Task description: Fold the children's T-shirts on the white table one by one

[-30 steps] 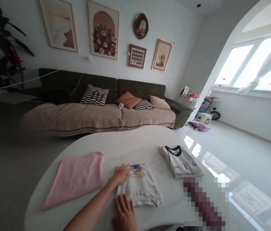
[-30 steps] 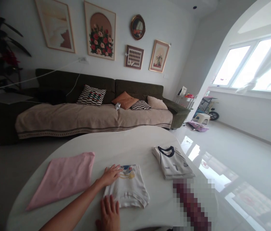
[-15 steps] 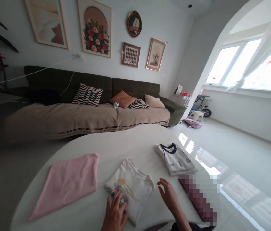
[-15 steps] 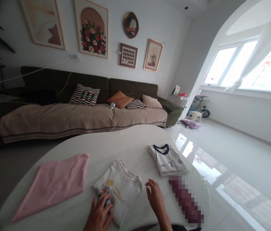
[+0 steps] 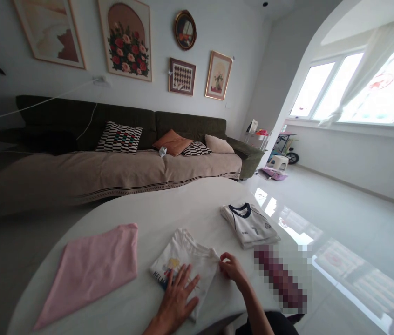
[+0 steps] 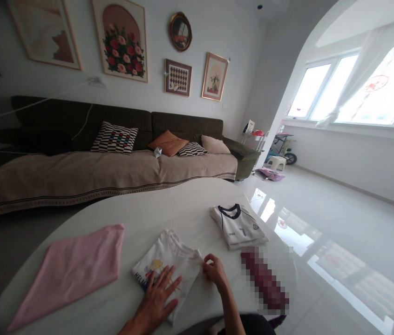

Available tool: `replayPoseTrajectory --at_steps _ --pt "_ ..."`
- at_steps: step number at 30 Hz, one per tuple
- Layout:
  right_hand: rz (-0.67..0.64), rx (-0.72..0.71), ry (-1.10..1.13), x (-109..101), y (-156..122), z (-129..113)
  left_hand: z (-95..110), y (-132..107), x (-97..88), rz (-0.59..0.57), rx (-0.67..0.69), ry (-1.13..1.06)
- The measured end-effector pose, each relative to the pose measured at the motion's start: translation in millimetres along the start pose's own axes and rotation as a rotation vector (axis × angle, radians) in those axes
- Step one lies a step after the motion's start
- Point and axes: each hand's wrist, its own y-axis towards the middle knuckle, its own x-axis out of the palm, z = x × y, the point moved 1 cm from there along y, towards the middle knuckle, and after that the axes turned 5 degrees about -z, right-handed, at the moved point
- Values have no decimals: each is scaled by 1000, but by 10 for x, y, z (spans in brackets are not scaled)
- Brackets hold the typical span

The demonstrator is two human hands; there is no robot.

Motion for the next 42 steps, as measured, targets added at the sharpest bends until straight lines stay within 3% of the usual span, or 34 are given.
replayPoseTrajectory --at_steps 4,9,21,25,32,37,42 --pt "-127 -103 184 -74 -71 -138 16 7 -45 -21 -18 -17" --pt "-171 -154 313 -107 -46 -162 23 12 -49 -53 -34 -49" --pt "-250 -62 328 -91 45 -56 14 4 -47 -3 -15 -23" --pt "-171 -85 236 -42 86 -44 24 5 -55 -31 -25 -30" --pt "162 -204 -171 -32 71 -143 9 12 -31 -38 -21 -46" --pt "49 -324 -408 172 43 -332 -7 10 34 -32 -30 -27" --pt "-35 -297 -552 236 187 -364 1 9 21 -12 -28 -31"
